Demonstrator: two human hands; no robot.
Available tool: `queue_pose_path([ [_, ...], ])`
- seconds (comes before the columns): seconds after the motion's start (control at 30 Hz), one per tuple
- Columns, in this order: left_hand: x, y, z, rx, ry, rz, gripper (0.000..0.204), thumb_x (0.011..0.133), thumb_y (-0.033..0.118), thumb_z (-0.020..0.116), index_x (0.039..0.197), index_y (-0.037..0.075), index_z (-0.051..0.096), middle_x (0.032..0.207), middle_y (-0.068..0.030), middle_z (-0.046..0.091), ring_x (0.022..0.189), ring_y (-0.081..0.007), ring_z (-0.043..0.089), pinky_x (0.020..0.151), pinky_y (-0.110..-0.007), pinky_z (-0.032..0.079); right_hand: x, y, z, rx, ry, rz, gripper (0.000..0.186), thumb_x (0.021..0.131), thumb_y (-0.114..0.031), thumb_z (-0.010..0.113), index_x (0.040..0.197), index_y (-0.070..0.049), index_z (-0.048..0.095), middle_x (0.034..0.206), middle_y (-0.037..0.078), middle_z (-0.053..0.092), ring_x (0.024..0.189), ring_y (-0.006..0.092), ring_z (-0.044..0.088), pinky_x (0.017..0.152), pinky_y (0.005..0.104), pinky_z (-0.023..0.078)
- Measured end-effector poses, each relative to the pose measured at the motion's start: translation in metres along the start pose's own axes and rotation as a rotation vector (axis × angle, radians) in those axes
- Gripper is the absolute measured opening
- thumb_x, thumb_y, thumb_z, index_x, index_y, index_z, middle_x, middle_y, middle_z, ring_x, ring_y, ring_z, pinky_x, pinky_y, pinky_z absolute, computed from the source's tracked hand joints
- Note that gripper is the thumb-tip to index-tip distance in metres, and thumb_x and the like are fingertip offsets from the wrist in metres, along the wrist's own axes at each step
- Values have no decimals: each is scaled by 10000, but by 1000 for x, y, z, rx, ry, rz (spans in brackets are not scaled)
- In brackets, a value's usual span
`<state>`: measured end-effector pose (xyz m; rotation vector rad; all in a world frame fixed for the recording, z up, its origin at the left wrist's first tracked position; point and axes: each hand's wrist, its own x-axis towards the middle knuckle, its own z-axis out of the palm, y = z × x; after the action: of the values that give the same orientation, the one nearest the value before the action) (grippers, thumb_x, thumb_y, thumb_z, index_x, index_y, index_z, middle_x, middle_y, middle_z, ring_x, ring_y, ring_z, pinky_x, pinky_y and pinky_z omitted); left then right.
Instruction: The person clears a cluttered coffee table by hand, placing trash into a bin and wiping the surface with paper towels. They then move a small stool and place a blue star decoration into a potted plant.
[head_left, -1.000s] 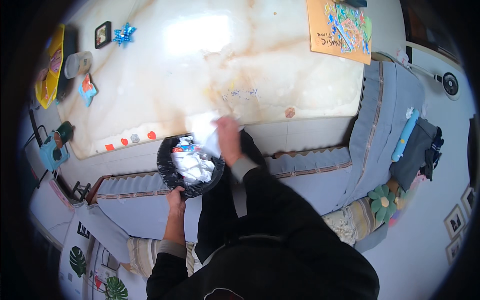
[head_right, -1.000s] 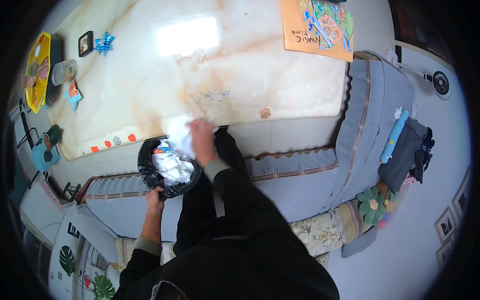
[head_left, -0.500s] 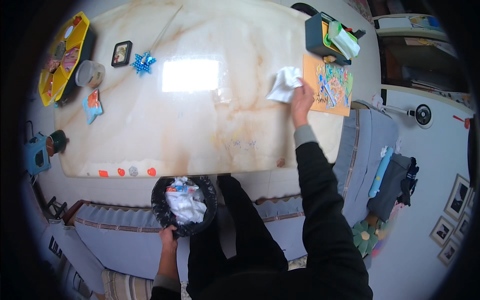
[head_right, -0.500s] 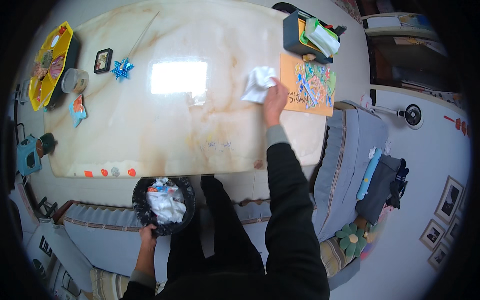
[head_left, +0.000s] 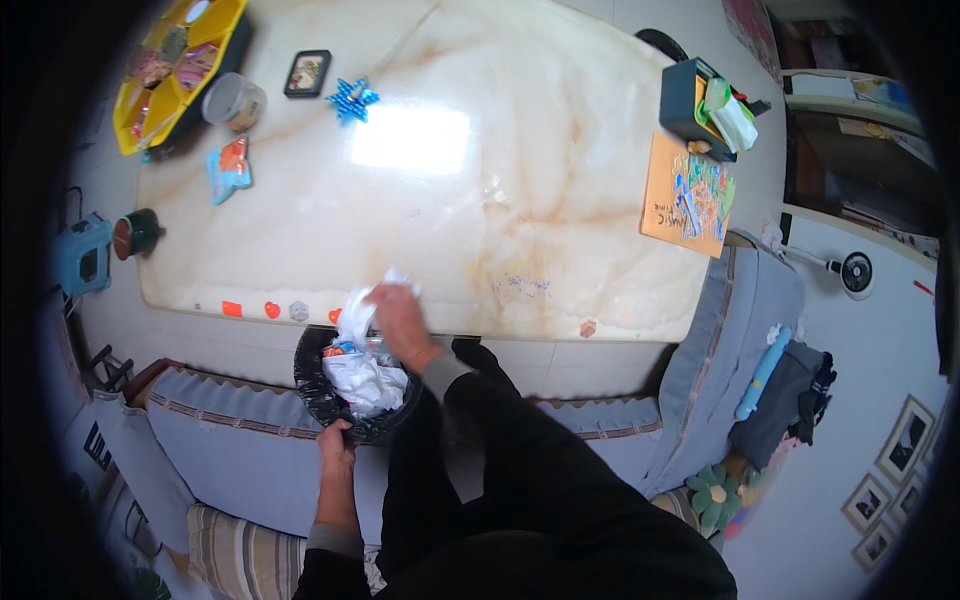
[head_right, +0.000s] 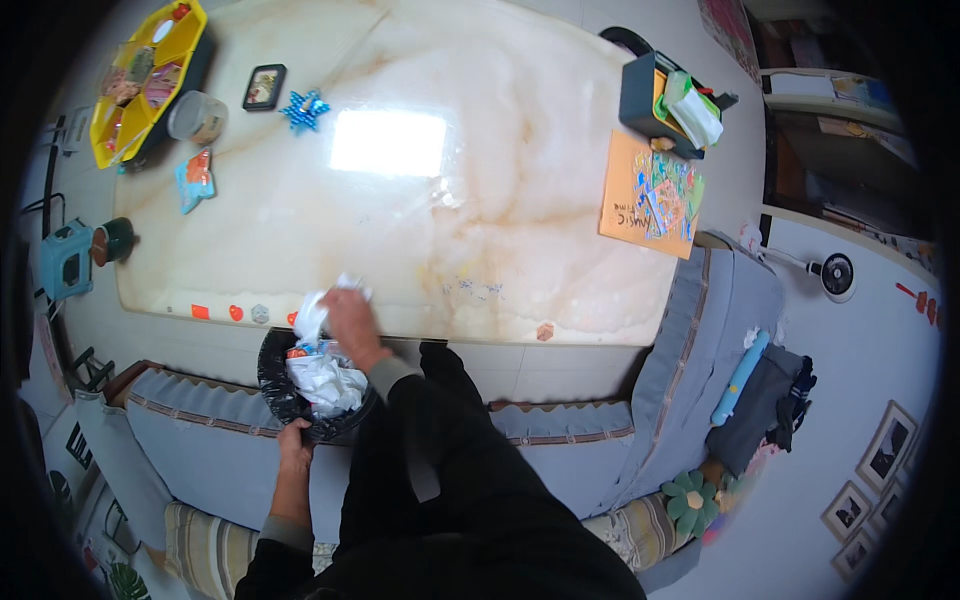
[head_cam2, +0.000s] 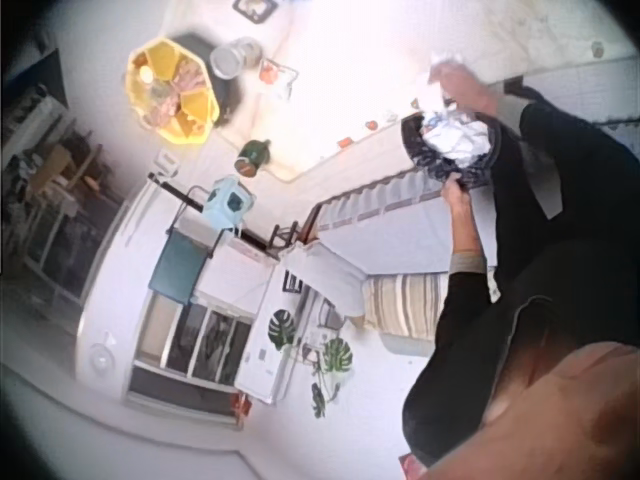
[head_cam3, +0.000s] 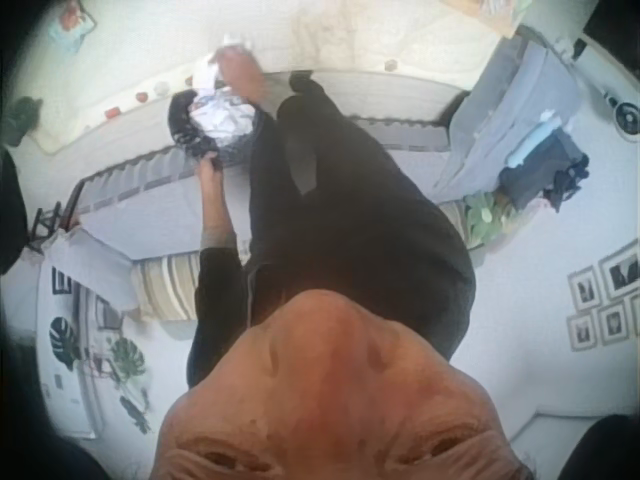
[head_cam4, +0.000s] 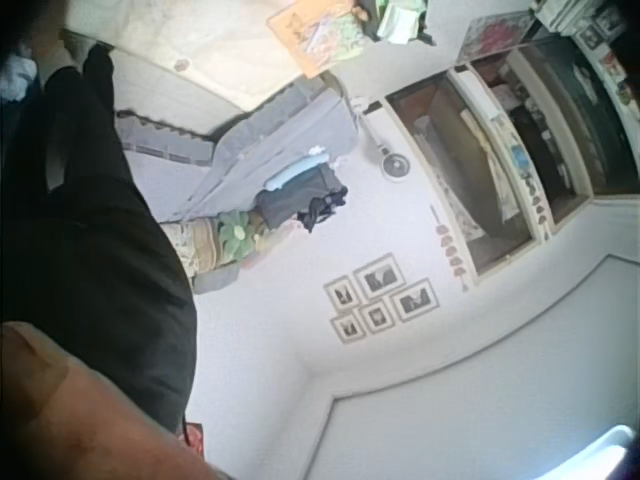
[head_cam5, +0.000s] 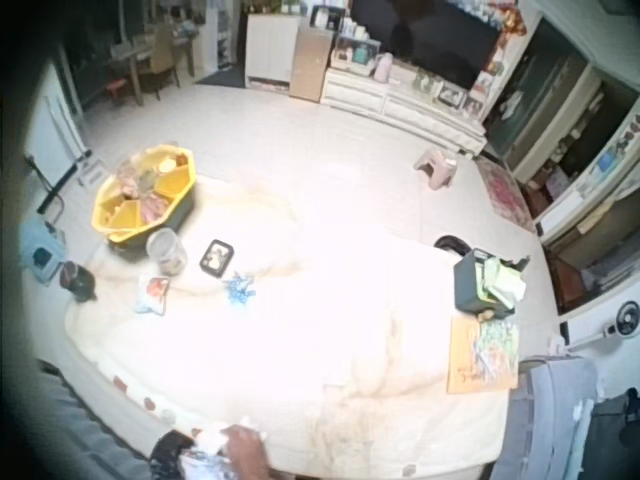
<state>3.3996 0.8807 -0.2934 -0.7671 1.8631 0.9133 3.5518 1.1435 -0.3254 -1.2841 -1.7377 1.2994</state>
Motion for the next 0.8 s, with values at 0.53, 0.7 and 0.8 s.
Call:
queue_pose_path([
  [0.53,0,19,-22,-102,-46,-25,251,638,-64,604,886,-43,573,810,-117,592,654,-270,609,531,-393,513,30,19,-15,-364,114,-10,190,845,-23,480,971,-19,622,984,183,601,963,356,546,855,429,418],
  [0.7,-12,25,-42,-120,-31,-25,322,624,-16,622,941,2,569,800,-95,582,657,-260,598,473,-379,479,-52,-61,108,-38,-350,40,225,751,51,578,926,-75,642,924,146,587,924,339,565,832,393,460],
  [0.8,-16,21,-64,-286,-32,-20,304,611,-31,605,911,9,578,768,-67,560,651,-237,590,478,-382,476,-45,-89,107,82,-335,3,251,763,67,560,957,-80,623,938,138,586,934,320,582,837,356,470],
])
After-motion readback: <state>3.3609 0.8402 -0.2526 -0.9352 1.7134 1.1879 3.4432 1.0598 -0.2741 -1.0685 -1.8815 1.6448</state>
